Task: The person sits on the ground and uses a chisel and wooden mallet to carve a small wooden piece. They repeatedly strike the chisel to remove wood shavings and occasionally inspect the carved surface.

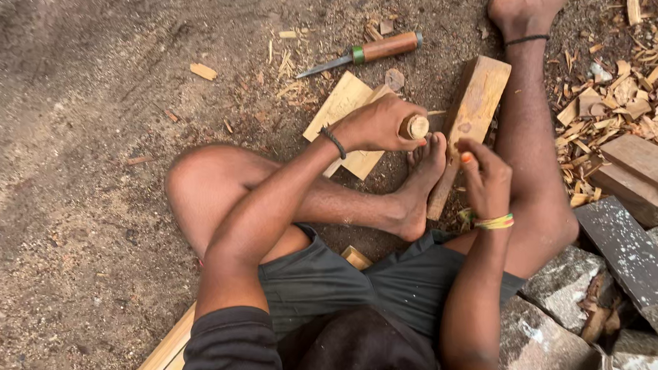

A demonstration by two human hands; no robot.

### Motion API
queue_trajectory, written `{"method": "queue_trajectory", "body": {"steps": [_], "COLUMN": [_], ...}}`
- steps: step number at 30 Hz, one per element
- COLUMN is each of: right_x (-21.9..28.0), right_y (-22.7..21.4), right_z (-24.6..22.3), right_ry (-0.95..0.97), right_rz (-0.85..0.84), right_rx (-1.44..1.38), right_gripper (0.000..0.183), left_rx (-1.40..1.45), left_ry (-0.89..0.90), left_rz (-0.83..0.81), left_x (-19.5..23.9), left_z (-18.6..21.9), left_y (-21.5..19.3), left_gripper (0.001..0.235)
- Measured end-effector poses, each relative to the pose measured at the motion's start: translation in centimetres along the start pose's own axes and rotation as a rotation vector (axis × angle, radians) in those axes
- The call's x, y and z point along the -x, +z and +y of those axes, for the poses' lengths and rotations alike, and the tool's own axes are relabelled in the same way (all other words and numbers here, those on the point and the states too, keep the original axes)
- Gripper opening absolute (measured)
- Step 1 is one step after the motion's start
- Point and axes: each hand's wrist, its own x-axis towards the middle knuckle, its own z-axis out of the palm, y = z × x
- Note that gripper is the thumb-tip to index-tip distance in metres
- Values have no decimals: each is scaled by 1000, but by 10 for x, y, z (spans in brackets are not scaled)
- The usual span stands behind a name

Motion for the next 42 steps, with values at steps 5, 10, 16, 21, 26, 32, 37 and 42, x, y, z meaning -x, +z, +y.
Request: {"method": "queue_trajectory", "body": {"steps": [5, 10, 16, 21, 26, 32, 37, 42], "right_x": [-26, -59, -73, -76, -74, -76, -108, -95], "right_y": [-26, -54, -62, -50, -64, -48, 60, 17], "right_z": [-30, -76, -110, -121, -151, -157, -154, -174], "right_ry": [-104, -273, -375, -436, -371, -487, -440, -479], "right_rz": [-6, -20, -55, -132, -110, 79, -30, -80], "right_rx": [73, 161, 191, 256, 406, -64, 354, 105], "right_gripper": [36, 39, 37, 36, 41, 62, 56, 54], "left_rx": [1, 33, 81, 10, -61, -13, 70, 9], "left_ry": [-29, -107, -103, 24, 40, 77, 222, 22], "left_rz": [-58, -2, 14, -42, -89, -80, -16, -53], "left_x": [-9, -14, -21, -14, -5, -2, 12, 28], "left_z": [-5, -9, -15, 5, 15, -24, -41, -3], "left_y": [8, -10, -17, -7, 3, 19, 10, -13], "left_gripper": [28, 30, 33, 34, 31, 37, 36, 40]}}
